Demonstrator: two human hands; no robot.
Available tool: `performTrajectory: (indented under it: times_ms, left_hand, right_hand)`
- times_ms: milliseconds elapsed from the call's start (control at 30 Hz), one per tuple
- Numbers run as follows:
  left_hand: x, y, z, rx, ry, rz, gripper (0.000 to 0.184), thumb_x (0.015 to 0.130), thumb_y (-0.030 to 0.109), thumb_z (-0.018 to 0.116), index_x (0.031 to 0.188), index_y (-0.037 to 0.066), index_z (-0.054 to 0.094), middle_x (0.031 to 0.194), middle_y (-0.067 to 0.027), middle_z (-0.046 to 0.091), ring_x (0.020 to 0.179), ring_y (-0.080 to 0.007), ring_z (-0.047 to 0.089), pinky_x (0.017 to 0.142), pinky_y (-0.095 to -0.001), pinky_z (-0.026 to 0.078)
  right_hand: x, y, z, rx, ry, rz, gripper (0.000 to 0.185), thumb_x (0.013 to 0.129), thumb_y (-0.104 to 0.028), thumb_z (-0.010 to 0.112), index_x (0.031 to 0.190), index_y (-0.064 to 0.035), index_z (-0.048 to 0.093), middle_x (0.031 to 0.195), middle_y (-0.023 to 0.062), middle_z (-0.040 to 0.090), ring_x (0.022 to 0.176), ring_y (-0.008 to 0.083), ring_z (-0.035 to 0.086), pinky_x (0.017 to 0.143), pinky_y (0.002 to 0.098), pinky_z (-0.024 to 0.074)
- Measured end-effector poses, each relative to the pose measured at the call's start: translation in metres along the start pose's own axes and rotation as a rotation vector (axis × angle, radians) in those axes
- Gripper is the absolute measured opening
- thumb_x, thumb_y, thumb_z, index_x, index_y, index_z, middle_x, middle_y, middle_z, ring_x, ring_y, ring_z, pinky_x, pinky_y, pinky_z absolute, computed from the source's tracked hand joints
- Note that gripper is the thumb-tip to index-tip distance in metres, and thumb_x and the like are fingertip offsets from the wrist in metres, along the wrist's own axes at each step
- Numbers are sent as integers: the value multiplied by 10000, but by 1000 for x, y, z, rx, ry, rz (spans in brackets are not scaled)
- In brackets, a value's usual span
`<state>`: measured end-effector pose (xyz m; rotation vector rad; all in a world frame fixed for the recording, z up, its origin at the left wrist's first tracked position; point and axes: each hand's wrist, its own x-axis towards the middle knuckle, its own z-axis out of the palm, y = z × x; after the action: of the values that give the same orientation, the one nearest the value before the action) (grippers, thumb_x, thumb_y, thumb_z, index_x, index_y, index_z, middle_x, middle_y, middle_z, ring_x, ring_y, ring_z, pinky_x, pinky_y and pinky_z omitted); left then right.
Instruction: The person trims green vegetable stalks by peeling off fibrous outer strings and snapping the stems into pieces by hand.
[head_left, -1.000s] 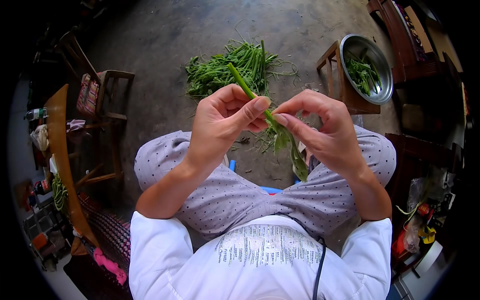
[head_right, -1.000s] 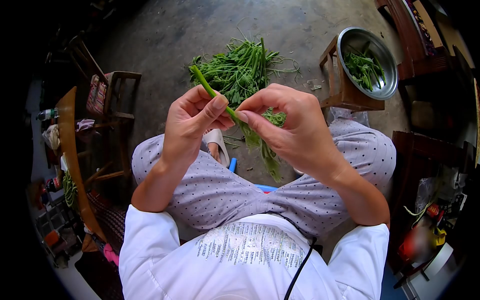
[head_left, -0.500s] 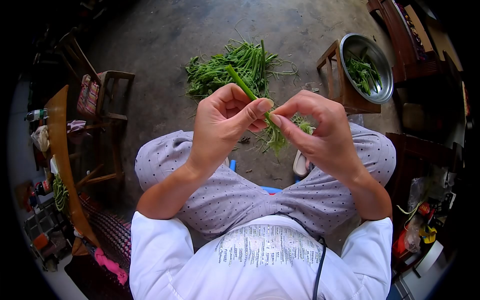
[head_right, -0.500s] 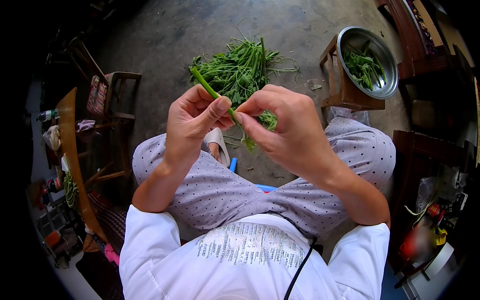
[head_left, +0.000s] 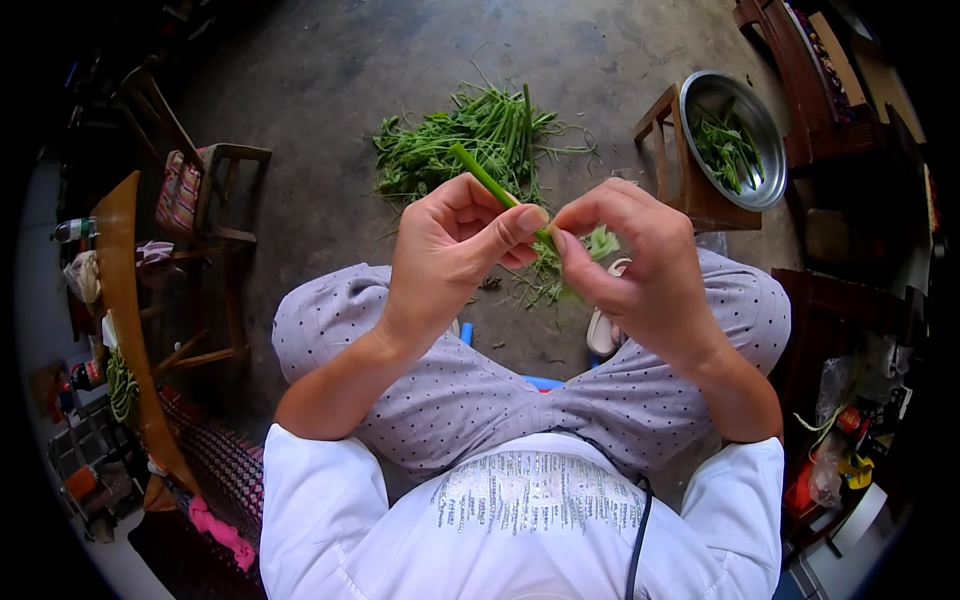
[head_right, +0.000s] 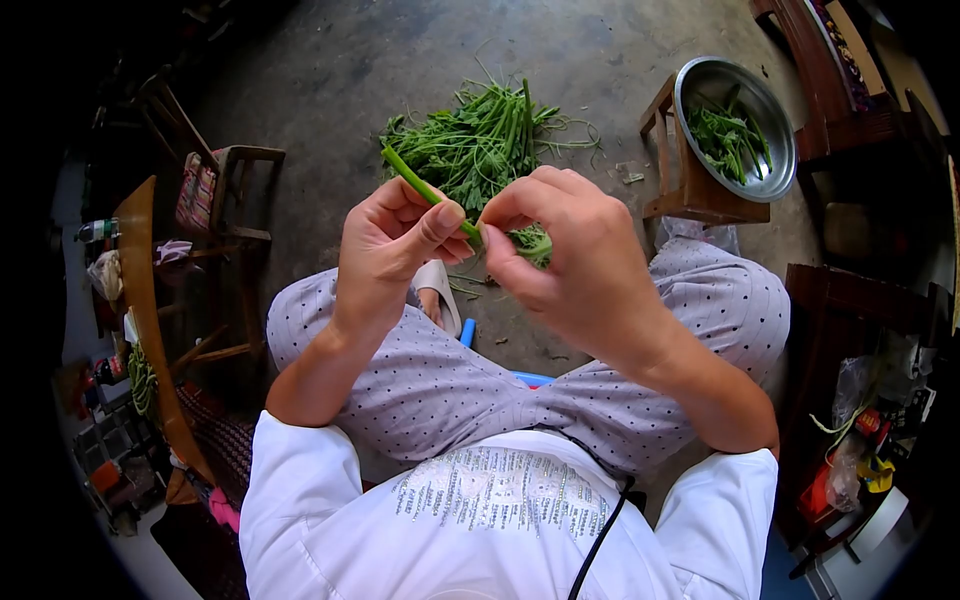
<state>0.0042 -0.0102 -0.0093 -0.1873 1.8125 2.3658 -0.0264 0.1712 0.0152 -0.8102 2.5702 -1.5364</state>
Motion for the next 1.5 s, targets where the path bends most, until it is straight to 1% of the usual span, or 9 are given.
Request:
performTrajectory:
  times_ms: [267,333,367,667,733,767,867,1300,1500]
  left_hand:
    - [0,0,-3,-47,-12,4,240,868,260,686,945,51,596,798,-52,674,681,-115,659,622,-229,535]
    - [3,0,-5,-54,7,-19,239,873,266,678,948,55,595,803,-52,674,688,-118,662,624,-229,538]
    - [3,0,-6,-61,27,-43,239,878,272,671,951,58,593,808,-53,674,694,-122,665,626,-229,540]
    - [3,-3,-9,-112,-35,-31,259,879,272,675,942,28,612,803,-70,677,716,-151,679,642,-254,556]
    - [2,-3,-8,-104,-50,-42,258,887,282,656,949,38,601,817,-72,672,713,-150,679,639,-248,560]
    - [2,-3,-8,-96,-64,-51,258,895,293,637,956,47,590,831,-74,667,710,-150,679,636,-241,563]
    - [3,-5,-6,-118,-85,-39,253,901,284,630,962,41,590,836,-83,672,708,-156,682,631,-243,566]
    - [2,-5,-1,-77,-30,27,198,878,197,673,884,11,604,811,-81,683,731,-141,678,645,-253,567]
    - [3,-5,-1,-56,3,3,209,873,199,681,881,6,601,804,-76,679,725,-139,677,645,-250,567]
  right_hand:
    - [2,10,-8,276,-102,153,114,839,-99,657,887,4,644,766,45,618,676,124,577,578,254,450]
    - [4,9,-16,710,-248,443,180,883,-147,645,960,14,629,808,7,629,685,98,560,598,233,446]
    - [5,12,-21,760,-296,416,188,910,-153,604,988,17,607,922,39,598,874,72,535,790,215,411]
    - [13,15,-43,1314,-260,366,213,927,-214,601,1004,-20,559,915,91,634,815,99,602,686,232,492]
    - [15,14,-37,1176,-356,273,179,911,-166,625,998,-19,571,866,61,624,712,72,582,583,190,464]
    - [9,3,-33,843,-254,359,176,883,-119,658,989,2,585,821,34,613,644,42,555,538,161,437]
    - [2,4,-10,178,-56,20,132,816,-80,703,913,4,670,760,53,609,615,100,576,559,224,471]
    - [2,-2,1,31,-12,3,56,769,-45,690,814,-17,671,754,100,608,653,219,633,574,303,504]
    - [2,3,6,-183,25,-212,82,764,-23,671,823,-25,614,776,106,573,683,277,599,597,349,485]
